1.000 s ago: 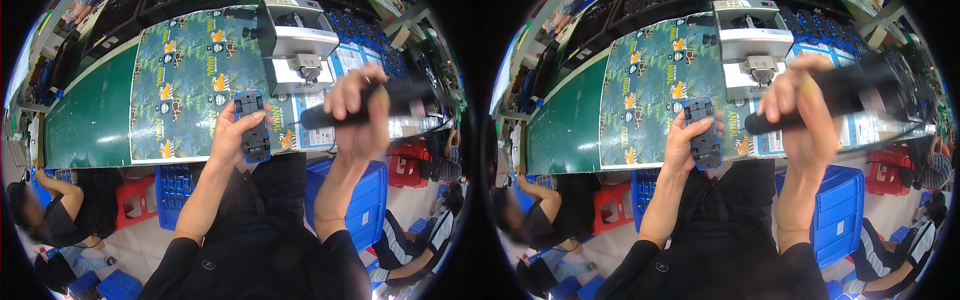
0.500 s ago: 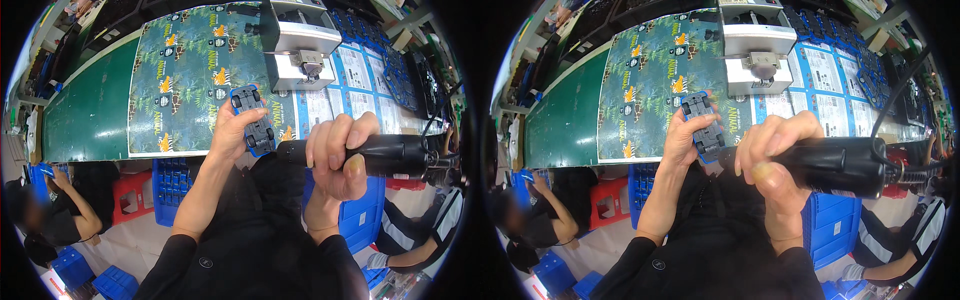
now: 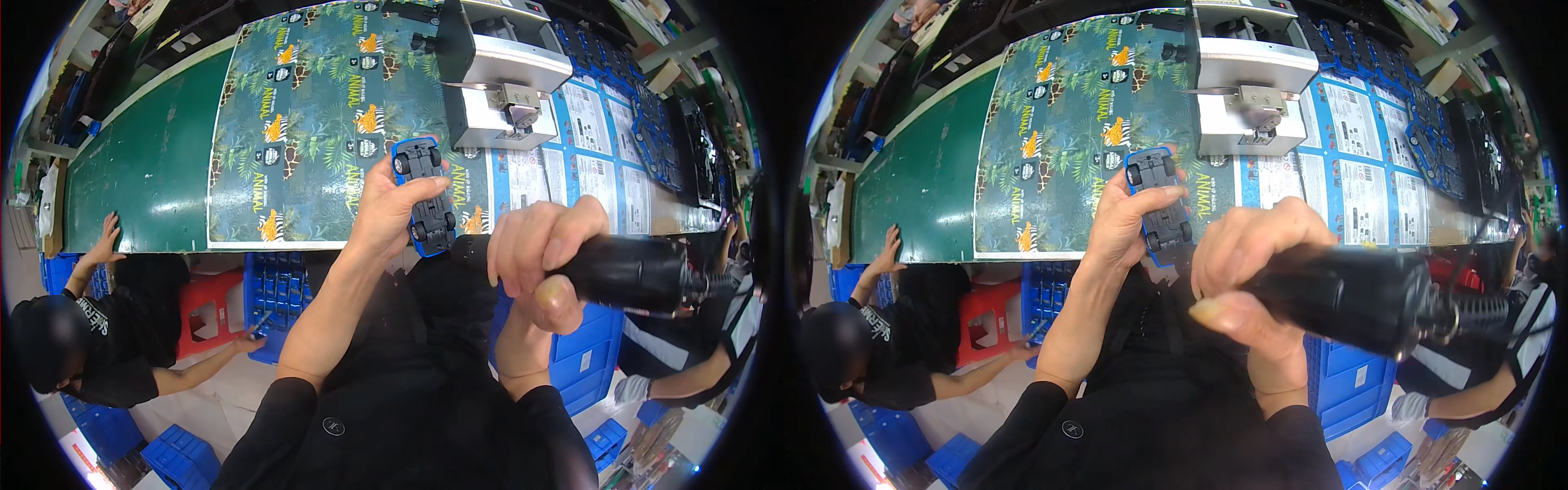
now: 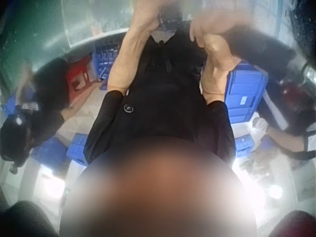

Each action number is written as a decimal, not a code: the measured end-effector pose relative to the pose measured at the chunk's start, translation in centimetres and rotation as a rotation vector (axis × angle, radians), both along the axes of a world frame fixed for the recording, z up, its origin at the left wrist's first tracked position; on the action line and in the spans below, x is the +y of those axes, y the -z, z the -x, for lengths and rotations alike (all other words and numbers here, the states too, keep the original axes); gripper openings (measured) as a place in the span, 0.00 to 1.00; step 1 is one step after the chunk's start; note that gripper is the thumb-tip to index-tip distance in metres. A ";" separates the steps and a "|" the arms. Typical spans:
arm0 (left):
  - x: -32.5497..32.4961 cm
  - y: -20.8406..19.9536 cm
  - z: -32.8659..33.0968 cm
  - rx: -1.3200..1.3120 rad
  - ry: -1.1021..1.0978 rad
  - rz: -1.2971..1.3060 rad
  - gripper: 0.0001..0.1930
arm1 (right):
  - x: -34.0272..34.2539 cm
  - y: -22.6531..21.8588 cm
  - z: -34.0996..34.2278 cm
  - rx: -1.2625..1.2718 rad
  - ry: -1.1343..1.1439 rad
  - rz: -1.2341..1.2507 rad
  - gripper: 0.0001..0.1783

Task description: Assembling plastic toy cars using an electric screwdriver and an automatic screw feeder on an assembly line.

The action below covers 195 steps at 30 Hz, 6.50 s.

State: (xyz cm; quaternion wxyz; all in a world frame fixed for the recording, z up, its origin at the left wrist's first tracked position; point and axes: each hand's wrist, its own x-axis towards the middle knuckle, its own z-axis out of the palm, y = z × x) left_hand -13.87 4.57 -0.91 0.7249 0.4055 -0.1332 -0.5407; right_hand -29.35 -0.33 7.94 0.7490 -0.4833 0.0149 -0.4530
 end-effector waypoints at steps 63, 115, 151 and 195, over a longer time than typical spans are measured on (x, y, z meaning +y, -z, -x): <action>0.2 0.3 -0.7 0.067 0.054 -0.015 0.25 | -1.8 1.5 -1.8 -0.196 -0.327 0.237 0.19; 0.8 -1.3 -0.3 -0.176 0.238 0.002 0.10 | -6.4 0.0 -5.1 -0.013 -0.162 0.439 0.20; 5.1 -3.8 -16.7 -2.352 0.431 -0.261 0.45 | -9.5 5.1 2.2 0.217 0.469 0.181 0.17; -32.8 -7.3 22.1 -1.023 0.309 0.401 0.21 | -8.2 2.3 18.0 0.206 0.669 -0.034 0.24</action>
